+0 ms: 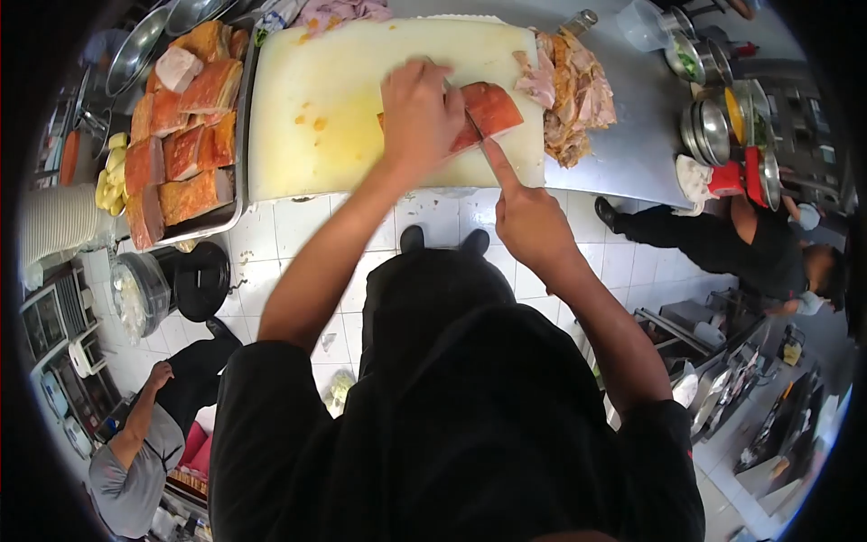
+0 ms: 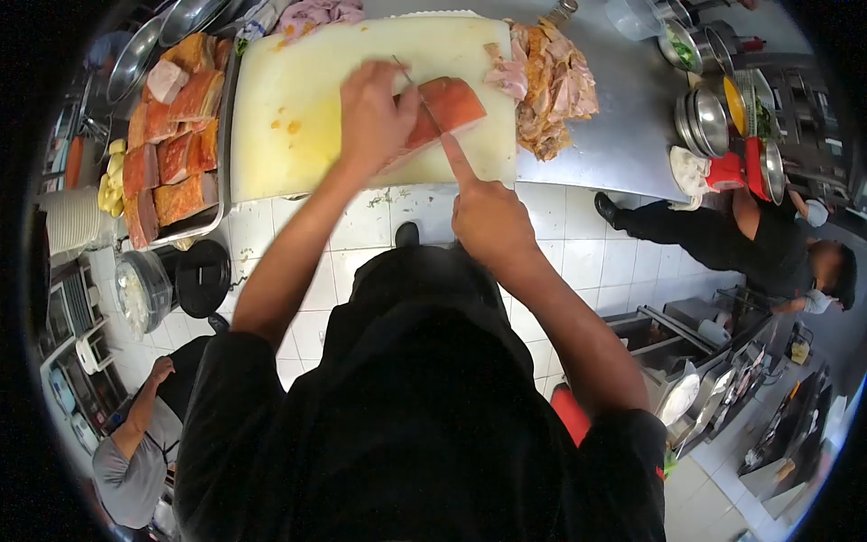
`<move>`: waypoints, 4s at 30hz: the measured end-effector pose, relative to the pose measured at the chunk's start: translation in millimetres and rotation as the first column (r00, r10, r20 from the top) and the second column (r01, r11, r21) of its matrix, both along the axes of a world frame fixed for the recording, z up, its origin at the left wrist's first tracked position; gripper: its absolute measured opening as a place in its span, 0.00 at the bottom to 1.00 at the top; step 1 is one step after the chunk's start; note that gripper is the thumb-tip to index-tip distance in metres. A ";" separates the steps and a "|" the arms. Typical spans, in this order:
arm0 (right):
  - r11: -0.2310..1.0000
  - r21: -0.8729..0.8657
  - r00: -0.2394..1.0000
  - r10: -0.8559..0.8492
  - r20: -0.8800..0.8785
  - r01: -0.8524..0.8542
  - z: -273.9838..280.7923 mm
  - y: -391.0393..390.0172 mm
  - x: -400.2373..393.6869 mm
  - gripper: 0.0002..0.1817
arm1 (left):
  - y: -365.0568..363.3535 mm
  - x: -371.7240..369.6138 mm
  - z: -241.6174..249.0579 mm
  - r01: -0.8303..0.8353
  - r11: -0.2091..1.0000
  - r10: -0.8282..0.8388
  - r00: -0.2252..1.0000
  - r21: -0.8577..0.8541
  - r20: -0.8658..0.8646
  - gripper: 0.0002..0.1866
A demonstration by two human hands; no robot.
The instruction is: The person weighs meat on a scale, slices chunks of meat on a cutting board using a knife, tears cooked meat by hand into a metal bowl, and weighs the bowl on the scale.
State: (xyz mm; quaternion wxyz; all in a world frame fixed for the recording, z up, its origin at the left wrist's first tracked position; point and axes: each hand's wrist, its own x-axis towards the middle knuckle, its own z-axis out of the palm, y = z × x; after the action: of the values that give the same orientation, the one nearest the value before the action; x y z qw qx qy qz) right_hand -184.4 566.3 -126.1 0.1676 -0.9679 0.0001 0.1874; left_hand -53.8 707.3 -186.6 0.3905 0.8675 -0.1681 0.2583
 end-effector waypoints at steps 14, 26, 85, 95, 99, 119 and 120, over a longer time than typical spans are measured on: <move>1.000 0.000 0.998 -0.021 -0.055 0.021 8.7 2.1 1.8 0.42 | -41.5 105.9 -36.9 0.595 0.784 -0.616 0.710 -0.176 -0.341 0.16; 0.996 0.072 0.999 -0.042 -0.034 0.044 -9.6 -2.7 -0.9 0.44 | -40.7 112.1 -43.2 0.570 0.815 -0.568 0.745 -0.107 -0.350 0.20; 0.548 0.569 0.732 -0.665 -0.147 0.613 33.8 -216.3 -95.8 0.07 | -85.0 -32.3 31.2 0.092 0.890 0.262 0.699 0.447 -0.666 0.57; 0.646 0.483 0.799 -0.552 -0.240 0.591 -18.2 -381.1 -108.8 0.08 | -85.8 -31.8 45.3 -0.310 0.950 0.099 0.394 -0.031 -0.914 0.37; 0.737 0.445 0.852 -0.504 -0.138 0.508 -41.3 -427.5 -115.5 0.09 | -103.4 -34.2 59.4 -0.386 0.608 -0.556 0.417 -0.694 -0.719 0.27; 0.787 0.411 0.877 -0.474 -0.075 0.461 -53.1 -473.1 -131.3 0.13 | -623.5 35.5 207.9 0.866 0.499 -0.826 0.470 -0.016 -0.312 0.34; 0.794 0.419 0.886 -0.459 -0.061 0.441 -52.7 -474.4 -131.5 0.13 | -644.6 38.9 210.2 0.872 0.490 -0.822 0.462 0.003 -0.333 0.33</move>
State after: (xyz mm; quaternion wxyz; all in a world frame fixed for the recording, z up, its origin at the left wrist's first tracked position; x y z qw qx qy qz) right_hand -315.9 91.9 -178.8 0.4123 -0.8842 0.1860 0.1164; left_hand -14.9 62.7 23.6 0.4100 0.7256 -0.5405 -0.1151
